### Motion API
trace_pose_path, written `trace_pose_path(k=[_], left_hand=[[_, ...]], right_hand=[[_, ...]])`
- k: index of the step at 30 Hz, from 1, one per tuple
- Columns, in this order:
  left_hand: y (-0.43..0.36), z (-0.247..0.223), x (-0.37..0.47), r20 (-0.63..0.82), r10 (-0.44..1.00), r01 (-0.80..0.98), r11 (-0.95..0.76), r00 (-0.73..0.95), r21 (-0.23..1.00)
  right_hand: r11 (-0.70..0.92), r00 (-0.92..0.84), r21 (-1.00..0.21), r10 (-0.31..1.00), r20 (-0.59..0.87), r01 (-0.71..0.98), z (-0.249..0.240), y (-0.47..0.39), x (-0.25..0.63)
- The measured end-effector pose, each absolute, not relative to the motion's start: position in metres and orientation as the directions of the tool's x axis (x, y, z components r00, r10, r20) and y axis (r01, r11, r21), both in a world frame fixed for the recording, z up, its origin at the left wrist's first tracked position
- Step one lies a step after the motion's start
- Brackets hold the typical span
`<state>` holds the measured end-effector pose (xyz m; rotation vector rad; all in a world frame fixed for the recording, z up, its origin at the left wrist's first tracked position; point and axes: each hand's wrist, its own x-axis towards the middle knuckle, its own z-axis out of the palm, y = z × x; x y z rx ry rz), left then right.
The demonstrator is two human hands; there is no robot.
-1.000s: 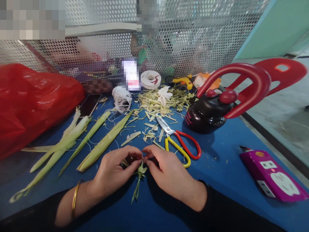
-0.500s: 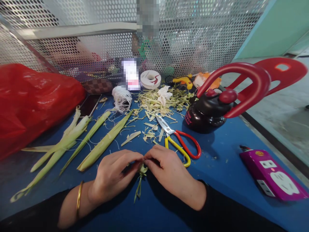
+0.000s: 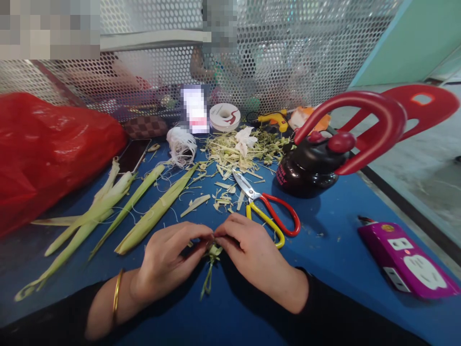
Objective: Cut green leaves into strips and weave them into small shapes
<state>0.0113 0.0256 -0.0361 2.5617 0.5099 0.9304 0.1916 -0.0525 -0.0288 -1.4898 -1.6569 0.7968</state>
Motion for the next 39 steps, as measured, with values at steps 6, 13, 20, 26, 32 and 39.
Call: trace_pose_path(k=[6,13,20,26,32,39], left_hand=[[0.0276,-0.0332,0.0125,0.525,0.442,0.197,-0.867,0.727,0.457],[0.0258,-0.0266,0.0128,0.556,0.376,0.104,-0.882,0.741,0.459],[0.0263,-0.0292,0.0101,0.482,0.333,0.08,-0.878,0.81,0.471],[0.0289,-0.0281,0.0128,0.443,0.329,0.093,-0.875,0.834,0.475],[0.0279,-0.0279,0.0139,0.393,0.381,0.145,-0.846,0.837,0.512],[0.031,-0.0346,0.0182,0.152,0.72,0.259,-0.426,0.678,0.867]], right_hand=[[0.135,-0.011,-0.803,0.987,0.158,0.581,-0.0289,-0.0539,0.1938],[0.142,0.005,-0.762,0.982,0.187,0.632,-0.0253,-0.0518,0.1937],[0.087,0.065,-0.732,0.982,0.177,0.676,-0.026,-0.0523,0.1961],[0.082,0.083,-0.72,0.978,0.191,0.689,-0.0288,-0.0529,0.1953],[0.074,0.108,-0.752,0.976,0.189,0.656,-0.0286,-0.0504,0.1925],[-0.068,0.06,-0.962,0.997,-0.054,0.265,-0.0277,-0.0509,0.188]])
